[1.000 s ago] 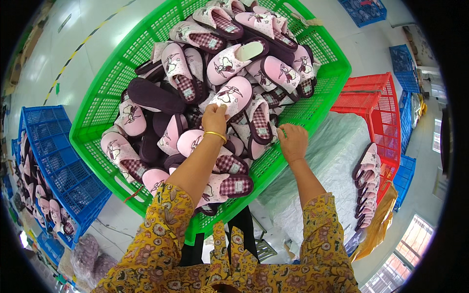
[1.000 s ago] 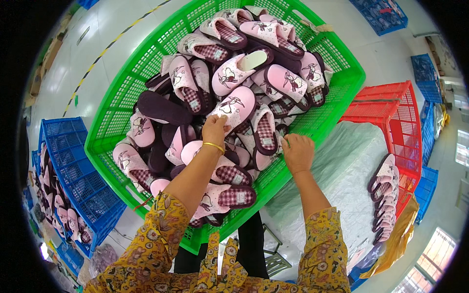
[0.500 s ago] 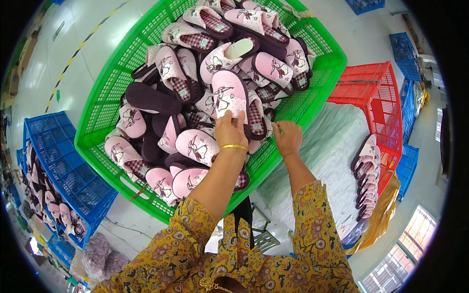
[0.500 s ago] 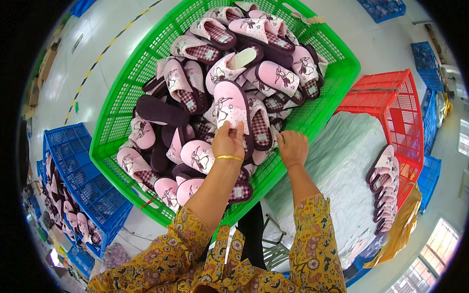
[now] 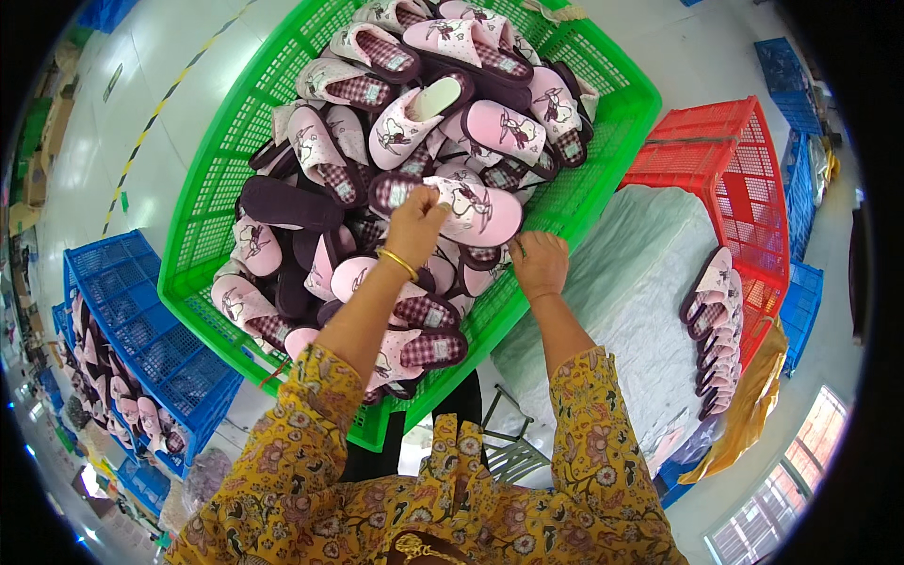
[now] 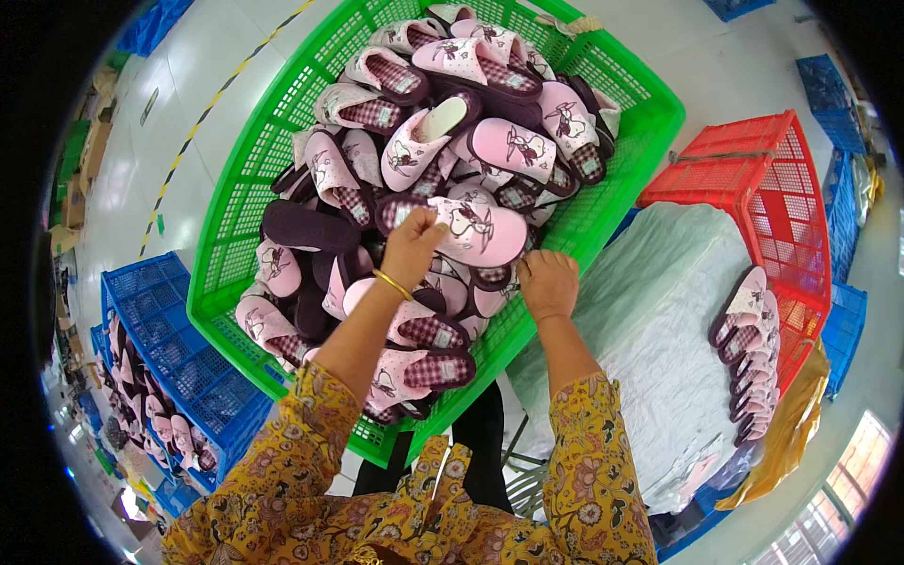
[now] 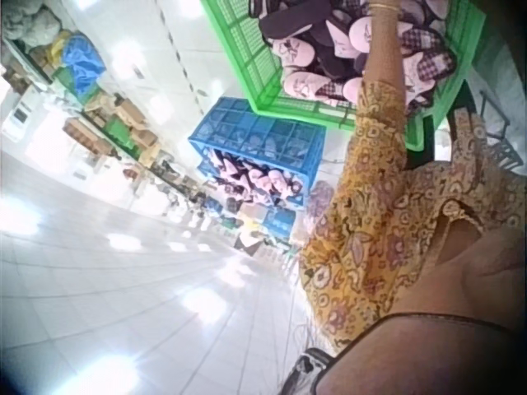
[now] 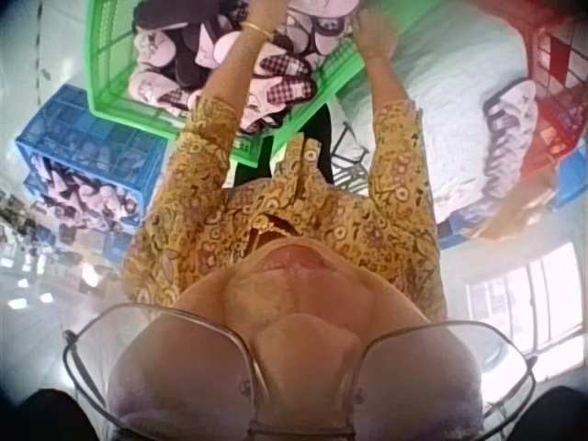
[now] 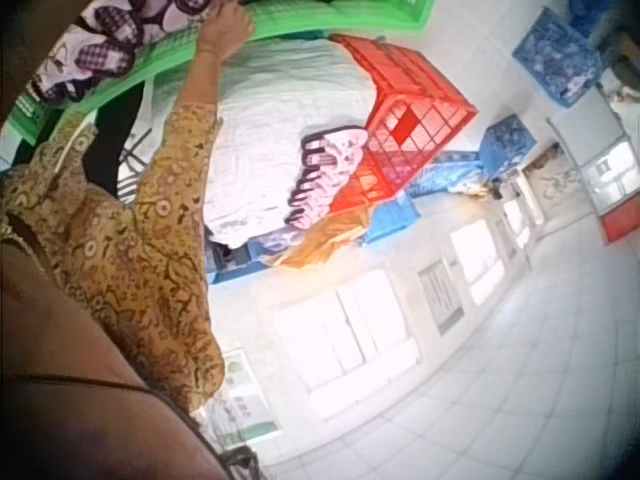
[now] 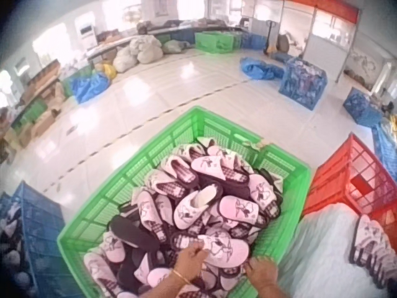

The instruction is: The person repeatedly picks up pairs of pink slippers from a green basket, turns them over to inspect the soles, and places them onto a white sheet on the floor. The person continues this cycle, moving slippers from the basket to the sheet throughout the clip.

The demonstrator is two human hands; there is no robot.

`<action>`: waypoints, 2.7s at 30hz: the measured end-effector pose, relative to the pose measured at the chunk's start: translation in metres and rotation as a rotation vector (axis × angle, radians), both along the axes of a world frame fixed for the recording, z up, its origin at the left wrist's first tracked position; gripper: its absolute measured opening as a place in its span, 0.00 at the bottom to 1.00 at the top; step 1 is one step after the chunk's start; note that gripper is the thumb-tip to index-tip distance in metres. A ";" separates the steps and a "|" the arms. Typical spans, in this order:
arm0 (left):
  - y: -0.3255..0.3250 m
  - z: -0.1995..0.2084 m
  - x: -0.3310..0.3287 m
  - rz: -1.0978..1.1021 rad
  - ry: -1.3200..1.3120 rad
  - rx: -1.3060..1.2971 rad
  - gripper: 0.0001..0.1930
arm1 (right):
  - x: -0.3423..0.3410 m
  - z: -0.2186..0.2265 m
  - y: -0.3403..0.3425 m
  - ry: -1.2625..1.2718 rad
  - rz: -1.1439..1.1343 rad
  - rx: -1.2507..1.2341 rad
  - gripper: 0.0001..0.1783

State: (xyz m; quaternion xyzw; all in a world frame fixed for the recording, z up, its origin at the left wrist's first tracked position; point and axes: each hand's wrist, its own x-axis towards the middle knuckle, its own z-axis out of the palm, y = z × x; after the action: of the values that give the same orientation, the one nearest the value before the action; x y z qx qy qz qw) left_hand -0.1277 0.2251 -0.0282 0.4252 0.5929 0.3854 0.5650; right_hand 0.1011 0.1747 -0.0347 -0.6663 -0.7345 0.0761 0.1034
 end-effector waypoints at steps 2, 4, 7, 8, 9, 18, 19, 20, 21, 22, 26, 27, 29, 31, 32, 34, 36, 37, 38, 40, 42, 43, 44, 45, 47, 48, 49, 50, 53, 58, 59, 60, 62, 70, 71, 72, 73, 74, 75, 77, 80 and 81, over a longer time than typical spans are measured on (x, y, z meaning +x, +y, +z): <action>0.012 0.008 -0.015 -0.091 0.083 0.067 0.07 | 0.000 -0.001 0.001 0.026 0.008 0.001 0.11; 0.020 0.011 -0.024 -0.183 0.163 0.077 0.07 | 0.001 -0.004 0.000 0.018 0.002 0.013 0.11; 0.028 0.001 -0.034 -0.392 0.344 0.129 0.08 | 0.001 -0.003 -0.002 0.041 0.006 0.026 0.11; 0.031 0.001 -0.038 -0.434 0.435 0.188 0.07 | 0.001 -0.003 -0.002 0.055 0.008 0.031 0.12; 0.033 0.002 -0.043 -0.478 0.526 0.248 0.07 | 0.000 -0.003 0.000 0.041 0.011 0.021 0.12; 0.060 0.065 -0.060 -0.816 0.667 0.621 0.06 | 0.002 -0.004 0.000 0.046 -0.014 0.047 0.13; 0.063 0.069 -0.060 -0.870 0.697 0.636 0.07 | 0.002 -0.004 0.000 0.048 -0.008 0.054 0.13; 0.066 0.071 -0.060 -0.925 0.710 0.663 0.07 | 0.002 -0.003 0.000 0.048 -0.002 0.060 0.13; 0.069 0.071 -0.060 -0.980 0.721 0.690 0.07 | 0.002 -0.003 -0.001 0.056 0.001 0.069 0.13; 0.073 0.070 -0.059 -1.033 0.731 0.720 0.07 | 0.002 -0.003 0.000 0.062 0.003 0.081 0.13; 0.085 0.047 -0.055 -1.215 0.825 0.752 0.09 | 0.003 -0.004 0.002 0.051 0.011 0.091 0.13; 0.085 0.039 -0.056 -1.257 0.839 0.731 0.10 | 0.002 -0.004 0.002 0.051 0.015 0.087 0.13; 0.083 0.021 -0.056 -1.338 0.869 0.687 0.11 | 0.000 -0.003 0.002 0.048 0.025 0.081 0.13; 0.074 0.011 -0.051 -1.403 0.928 0.544 0.12 | 0.001 -0.002 0.002 0.063 0.013 0.091 0.13; 0.067 0.007 -0.048 -1.436 0.953 0.471 0.13 | 0.001 -0.002 0.001 0.068 0.005 0.094 0.13; 0.052 0.000 -0.052 -1.389 0.862 0.491 0.13 | -0.002 -0.002 0.000 0.068 0.015 0.085 0.13; 0.043 -0.012 -0.054 -1.250 0.756 0.599 0.12 | 0.002 -0.003 0.002 0.067 0.018 0.091 0.13; 0.043 -0.010 -0.051 -1.224 0.722 0.607 0.11 | 0.004 -0.005 0.001 0.074 0.020 0.095 0.13; 0.043 -0.004 -0.045 -1.250 0.768 0.540 0.10 | 0.005 -0.006 0.000 0.087 0.025 0.099 0.13; 0.045 -0.006 -0.040 -1.249 0.811 0.555 0.10 | 0.005 -0.004 -0.001 0.092 0.014 0.071 0.12; 0.049 -0.004 -0.041 -1.212 0.799 0.585 0.09 | 0.002 -0.003 0.000 0.090 0.001 0.061 0.12; 0.049 -0.001 -0.041 -1.197 0.792 0.595 0.09 | 0.002 -0.003 0.000 0.104 0.003 0.061 0.12; 0.050 -0.002 -0.042 -1.208 0.813 0.576 0.09 | 0.003 -0.003 0.000 0.109 -0.001 0.059 0.11; 0.050 -0.003 -0.044 -1.218 0.834 0.557 0.09 | 0.003 -0.003 -0.001 0.116 -0.002 0.057 0.11; 0.049 -0.002 -0.047 -1.217 0.850 0.513 0.09 | 0.003 0.000 0.001 0.117 -0.005 0.057 0.11; 0.048 -0.001 -0.049 -1.148 0.840 0.525 0.08 | 0.002 0.002 0.001 0.111 -0.006 0.056 0.11; 0.047 0.003 -0.049 -1.081 0.827 0.537 0.08 | 0.002 0.003 0.000 0.104 -0.009 0.053 0.11; 0.045 0.008 -0.049 -1.012 0.814 0.547 0.08 | 0.002 0.003 0.000 0.105 -0.011 0.048 0.11; 0.034 0.028 -0.044 -0.689 0.702 0.452 0.07 | 0.003 0.004 0.000 0.123 -0.017 0.029 0.10; 0.012 0.044 -0.041 -0.342 0.457 0.331 0.07 | 0.006 -0.001 0.025 0.344 -0.116 0.056 0.16; 0.008 0.047 -0.039 -0.297 0.421 0.302 0.07 | 0.009 -0.007 0.042 0.395 -0.182 0.169 0.20; 0.003 0.049 -0.034 -0.258 0.378 0.274 0.08 | 0.013 -0.014 0.061 0.440 -0.256 0.283 0.24; -0.006 0.048 -0.026 -0.222 0.347 0.275 0.07 | 0.031 -0.041 0.105 0.570 -0.364 0.165 0.29; -0.039 0.026 -0.009 0.012 -0.063 -0.013 0.03 | 0.020 -0.063 0.172 0.874 -0.488 -0.119 0.40; -0.042 0.030 -0.007 0.046 -0.113 -0.039 0.03 | 0.013 -0.063 0.170 1.025 -0.505 -0.116 0.38; -0.044 0.030 -0.006 0.114 -0.136 -0.041 0.04 | 0.007 -0.062 0.166 1.175 -0.522 -0.112 0.37; -0.048 0.034 -0.012 0.198 -0.142 -0.038 0.04 | -0.014 -0.033 0.155 1.381 -0.574 -0.102 0.30; -0.049 0.036 -0.011 0.264 -0.168 -0.033 0.04 | -0.013 -0.026 0.147 1.507 -0.598 -0.062 0.28; -0.050 0.037 -0.012 0.344 -0.238 -0.058 0.05 | -0.012 -0.019 0.141 1.634 -0.621 -0.020 0.26; -0.049 0.056 -0.001 0.471 -0.389 -0.104 0.05 | -0.005 -0.008 0.126 1.783 -0.654 0.040 0.23; -0.054 0.075 0.011 0.595 -0.574 -0.120 0.05 | -0.011 0.014 0.094 1.871 -0.668 0.031 0.22; -0.055 0.076 0.017 0.646 -0.617 -0.112 0.05 | -0.018 0.028 0.080 1.900 -0.673 0.008 0.23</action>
State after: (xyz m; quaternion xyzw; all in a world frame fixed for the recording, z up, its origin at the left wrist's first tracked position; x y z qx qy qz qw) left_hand -0.1110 0.1702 0.0476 0.0520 0.5188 0.6183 0.5881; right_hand 0.0828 0.2543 -0.0064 -0.5019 -0.1219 0.5401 0.6645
